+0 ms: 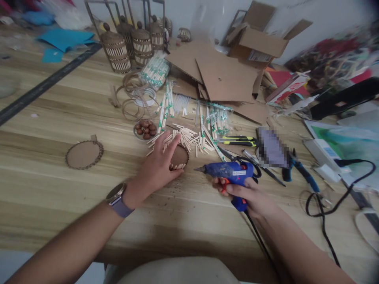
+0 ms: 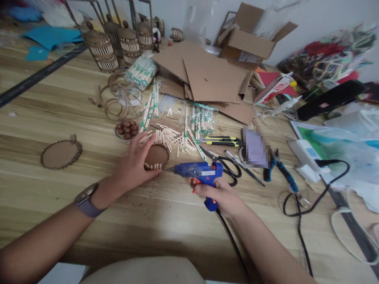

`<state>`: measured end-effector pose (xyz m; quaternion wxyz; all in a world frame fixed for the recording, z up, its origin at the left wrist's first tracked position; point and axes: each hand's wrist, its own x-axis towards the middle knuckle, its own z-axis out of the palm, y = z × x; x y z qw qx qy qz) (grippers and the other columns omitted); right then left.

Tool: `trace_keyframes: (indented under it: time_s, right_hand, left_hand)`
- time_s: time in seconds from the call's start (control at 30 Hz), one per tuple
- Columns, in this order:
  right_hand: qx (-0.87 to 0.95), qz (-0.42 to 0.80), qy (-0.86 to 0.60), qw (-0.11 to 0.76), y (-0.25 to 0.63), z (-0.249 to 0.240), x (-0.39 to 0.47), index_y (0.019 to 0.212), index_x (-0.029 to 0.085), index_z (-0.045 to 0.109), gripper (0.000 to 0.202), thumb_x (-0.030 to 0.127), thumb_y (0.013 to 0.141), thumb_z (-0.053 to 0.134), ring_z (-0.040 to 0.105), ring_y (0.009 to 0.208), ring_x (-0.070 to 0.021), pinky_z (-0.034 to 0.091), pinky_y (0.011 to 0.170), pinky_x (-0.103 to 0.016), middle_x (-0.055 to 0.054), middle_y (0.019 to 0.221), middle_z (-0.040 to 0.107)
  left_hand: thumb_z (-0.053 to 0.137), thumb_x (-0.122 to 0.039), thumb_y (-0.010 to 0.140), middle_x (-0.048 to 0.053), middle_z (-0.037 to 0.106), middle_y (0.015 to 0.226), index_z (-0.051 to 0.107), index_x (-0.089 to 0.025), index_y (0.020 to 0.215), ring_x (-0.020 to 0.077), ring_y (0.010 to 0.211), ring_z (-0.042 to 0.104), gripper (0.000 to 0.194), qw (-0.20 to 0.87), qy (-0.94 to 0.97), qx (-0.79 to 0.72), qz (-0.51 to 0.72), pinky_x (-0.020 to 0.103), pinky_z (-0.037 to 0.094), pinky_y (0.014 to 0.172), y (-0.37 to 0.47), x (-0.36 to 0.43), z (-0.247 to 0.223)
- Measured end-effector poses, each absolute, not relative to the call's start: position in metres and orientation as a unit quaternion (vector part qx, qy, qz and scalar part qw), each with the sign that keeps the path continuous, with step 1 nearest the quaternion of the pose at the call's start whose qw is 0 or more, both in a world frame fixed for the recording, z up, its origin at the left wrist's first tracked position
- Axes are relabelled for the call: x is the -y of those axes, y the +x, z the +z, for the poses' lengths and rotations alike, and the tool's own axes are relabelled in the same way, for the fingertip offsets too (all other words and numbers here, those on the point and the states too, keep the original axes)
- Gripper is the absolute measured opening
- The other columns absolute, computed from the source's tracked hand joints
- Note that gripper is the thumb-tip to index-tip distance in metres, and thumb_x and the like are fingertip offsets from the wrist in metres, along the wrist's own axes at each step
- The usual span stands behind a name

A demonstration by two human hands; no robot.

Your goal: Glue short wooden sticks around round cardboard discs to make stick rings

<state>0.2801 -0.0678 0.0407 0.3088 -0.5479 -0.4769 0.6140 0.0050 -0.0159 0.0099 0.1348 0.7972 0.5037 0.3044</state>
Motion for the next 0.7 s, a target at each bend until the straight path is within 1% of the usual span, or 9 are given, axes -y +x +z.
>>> trace_keyframes:
  time_s: [0.07,0.13,0.3,0.47,0.6,0.7]
  right_hand:
    - [0.516,0.593,-0.536,0.308,0.272,0.036,0.060,0.082,0.021,0.072,0.036,0.055,0.071,0.079,0.067,0.076,-0.0215,0.056,0.070,-0.032,-0.007,0.085,0.074]
    - [0.566,0.545,-0.537,0.307,0.266,0.034,0.054,0.082,0.020,0.073,0.035,0.054,0.076,0.077,0.067,0.073,-0.0206,0.057,0.069,-0.032,-0.007,0.081,0.074]
    - [0.651,0.452,-0.545,0.274,0.261,0.039,0.055,0.079,0.019,0.071,0.031,0.050,0.081,0.072,0.067,0.068,-0.0192,0.057,0.065,-0.030,-0.006,0.076,0.074]
    - [0.703,0.399,-0.532,0.253,0.261,0.038,0.058,0.088,0.019,0.075,0.027,0.044,0.086,0.067,0.070,0.069,-0.0197,0.057,0.064,-0.030,-0.007,0.083,0.078]
    - [0.713,0.388,-0.531,0.242,0.260,0.035,0.059,0.092,0.019,0.075,0.027,0.044,0.088,0.064,0.071,0.072,-0.0211,0.058,0.066,-0.030,-0.007,0.085,0.079]
    - [0.714,0.383,-0.538,0.230,0.259,0.034,0.060,0.093,0.019,0.075,0.027,0.043,0.088,0.063,0.072,0.077,-0.0233,0.059,0.071,-0.033,-0.009,0.088,0.079]
  left_hand:
    - [0.089,-0.021,0.067,0.016,0.029,0.154,0.023,-0.031,0.155,0.0390,0.145,0.039,0.111,0.138,0.798,-0.499,0.308,0.055,0.046,0.114,0.004,0.015,0.009]
    - [0.088,-0.020,0.068,0.016,0.029,0.155,0.022,-0.031,0.155,0.0386,0.145,0.039,0.110,0.143,0.799,-0.495,0.311,0.054,0.046,0.114,0.004,0.015,0.008]
    - [0.088,-0.019,0.068,0.016,0.029,0.155,0.022,-0.032,0.155,0.0380,0.144,0.040,0.111,0.140,0.799,-0.494,0.313,0.055,0.046,0.113,0.004,0.015,0.008]
    - [0.089,-0.020,0.068,0.016,0.030,0.154,0.022,-0.032,0.155,0.0393,0.146,0.036,0.111,0.137,0.797,-0.498,0.313,0.056,0.044,0.115,0.004,0.016,0.008]
    - [0.088,-0.021,0.069,0.015,0.029,0.155,0.022,-0.032,0.155,0.0394,0.146,0.038,0.110,0.141,0.796,-0.499,0.312,0.055,0.044,0.115,0.005,0.017,0.009]
    - [0.088,-0.022,0.069,0.015,0.029,0.155,0.021,-0.032,0.155,0.0397,0.144,0.040,0.110,0.136,0.797,-0.502,0.307,0.057,0.044,0.115,0.005,0.017,0.010]
